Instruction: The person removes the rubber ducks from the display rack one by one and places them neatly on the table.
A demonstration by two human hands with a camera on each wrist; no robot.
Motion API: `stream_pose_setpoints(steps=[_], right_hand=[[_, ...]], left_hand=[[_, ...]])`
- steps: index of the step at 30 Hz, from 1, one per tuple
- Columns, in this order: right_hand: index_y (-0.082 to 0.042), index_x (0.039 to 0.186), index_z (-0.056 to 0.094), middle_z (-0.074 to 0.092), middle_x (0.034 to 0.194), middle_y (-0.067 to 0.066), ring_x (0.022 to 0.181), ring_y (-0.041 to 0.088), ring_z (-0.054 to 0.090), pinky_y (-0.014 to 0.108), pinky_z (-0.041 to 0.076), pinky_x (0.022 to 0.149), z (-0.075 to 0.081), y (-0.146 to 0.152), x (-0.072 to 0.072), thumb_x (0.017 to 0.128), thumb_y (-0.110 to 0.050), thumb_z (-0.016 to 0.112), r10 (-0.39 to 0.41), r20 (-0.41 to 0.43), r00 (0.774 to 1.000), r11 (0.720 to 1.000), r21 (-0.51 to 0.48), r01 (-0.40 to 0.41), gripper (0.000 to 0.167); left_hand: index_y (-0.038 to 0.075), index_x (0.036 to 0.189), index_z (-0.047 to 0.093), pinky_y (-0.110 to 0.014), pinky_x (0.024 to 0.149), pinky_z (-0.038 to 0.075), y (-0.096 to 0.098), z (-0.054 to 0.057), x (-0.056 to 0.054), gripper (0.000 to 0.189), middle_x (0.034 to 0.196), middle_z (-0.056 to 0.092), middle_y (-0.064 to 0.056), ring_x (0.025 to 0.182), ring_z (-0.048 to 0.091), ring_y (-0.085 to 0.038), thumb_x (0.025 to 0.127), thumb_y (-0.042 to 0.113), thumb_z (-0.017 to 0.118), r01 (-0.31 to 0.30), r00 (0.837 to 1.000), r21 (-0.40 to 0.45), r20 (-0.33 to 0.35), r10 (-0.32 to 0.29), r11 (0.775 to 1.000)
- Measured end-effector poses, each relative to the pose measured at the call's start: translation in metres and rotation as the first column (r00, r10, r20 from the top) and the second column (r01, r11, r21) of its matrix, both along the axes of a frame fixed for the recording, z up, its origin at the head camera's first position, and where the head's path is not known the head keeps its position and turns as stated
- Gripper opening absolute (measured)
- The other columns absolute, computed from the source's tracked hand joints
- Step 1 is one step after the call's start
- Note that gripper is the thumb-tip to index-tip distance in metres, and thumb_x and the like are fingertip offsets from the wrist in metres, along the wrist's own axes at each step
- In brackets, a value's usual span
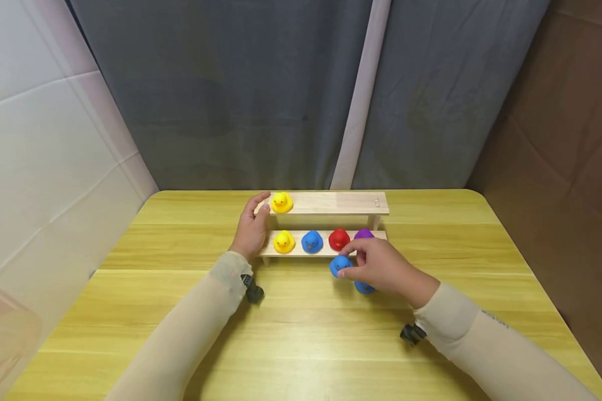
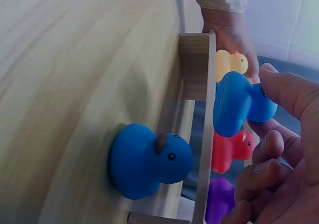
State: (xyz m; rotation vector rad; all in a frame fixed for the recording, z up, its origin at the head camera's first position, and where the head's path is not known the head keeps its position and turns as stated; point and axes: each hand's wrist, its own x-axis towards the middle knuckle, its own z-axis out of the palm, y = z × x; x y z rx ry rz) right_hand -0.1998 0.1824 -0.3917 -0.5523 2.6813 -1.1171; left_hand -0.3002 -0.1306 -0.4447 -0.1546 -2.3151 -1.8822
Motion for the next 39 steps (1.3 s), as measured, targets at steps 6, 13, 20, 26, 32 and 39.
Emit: stream_pose_setpoints(steps=[6,13,20,26,32,39], right_hand=[[-0.011,0.113,0.076,0.052,0.071,0.001,0.064,0.018,0.049,0.026,0.037,0.050,-0.005,-0.002,0.001,0.084,-0.029,0.091,0.001,0.007,1.000,1.000,-0.002,-0.001,0.037],[-0.012,0.110,0.077,0.050,0.069,-0.001,0.063,0.016,0.047,0.026,0.037,0.051,-0.013,0.000,0.001,0.084,-0.027,0.091,-0.006,-0.009,1.000,1.000,0.012,0.006,0.033],[-0.013,0.111,0.078,0.049,0.069,-0.002,0.065,0.015,0.046,0.026,0.037,0.052,-0.019,-0.002,0.004,0.084,-0.029,0.091,-0.005,-0.018,1.000,0.999,0.031,0.006,0.034],[-0.015,0.108,0.079,0.049,0.068,-0.003,0.064,0.014,0.046,0.026,0.037,0.053,-0.025,-0.003,0.005,0.083,-0.028,0.092,-0.004,-0.046,0.999,0.999,0.048,0.006,0.031],[-0.016,0.108,0.080,0.050,0.068,-0.003,0.064,0.013,0.046,0.026,0.037,0.054,-0.029,-0.003,0.004,0.082,-0.030,0.092,-0.002,-0.067,0.998,0.997,0.072,0.007,0.032],[-0.016,0.109,0.080,0.051,0.068,-0.003,0.064,0.013,0.046,0.027,0.038,0.056,-0.027,-0.006,0.005,0.082,-0.029,0.092,-0.007,-0.059,0.998,0.994,0.110,0.014,0.033]], left_hand=[[0.024,0.154,0.049,-0.050,0.123,0.033,0.000,0.001,0.000,0.042,0.164,0.041,-0.001,0.137,0.047,-0.026,0.114,0.032,0.044,0.000,1.000,0.004,0.005,0.000,1.000],[0.025,0.153,0.050,-0.050,0.125,0.031,0.001,0.001,0.000,0.040,0.165,0.041,-0.001,0.144,0.043,-0.026,0.114,0.031,0.044,-0.004,1.000,0.004,0.008,0.004,1.000],[0.025,0.153,0.050,-0.049,0.124,0.032,0.001,0.002,0.001,0.040,0.164,0.042,-0.001,0.138,0.046,-0.025,0.114,0.031,0.045,-0.008,1.000,-0.003,0.007,0.008,1.000],[0.026,0.154,0.050,-0.051,0.124,0.032,0.000,0.002,0.002,0.041,0.165,0.041,-0.001,0.138,0.046,-0.027,0.114,0.033,0.045,-0.001,1.000,0.001,0.014,0.001,1.000],[0.027,0.154,0.049,-0.051,0.125,0.030,0.000,0.003,0.003,0.041,0.165,0.040,-0.001,0.142,0.044,-0.027,0.114,0.034,0.044,-0.002,1.000,-0.001,0.024,0.002,1.000],[0.026,0.154,0.049,-0.050,0.120,0.036,0.001,0.003,0.003,0.041,0.164,0.041,-0.002,0.130,0.051,-0.028,0.113,0.033,0.044,-0.006,1.000,-0.001,0.022,0.006,1.000]])
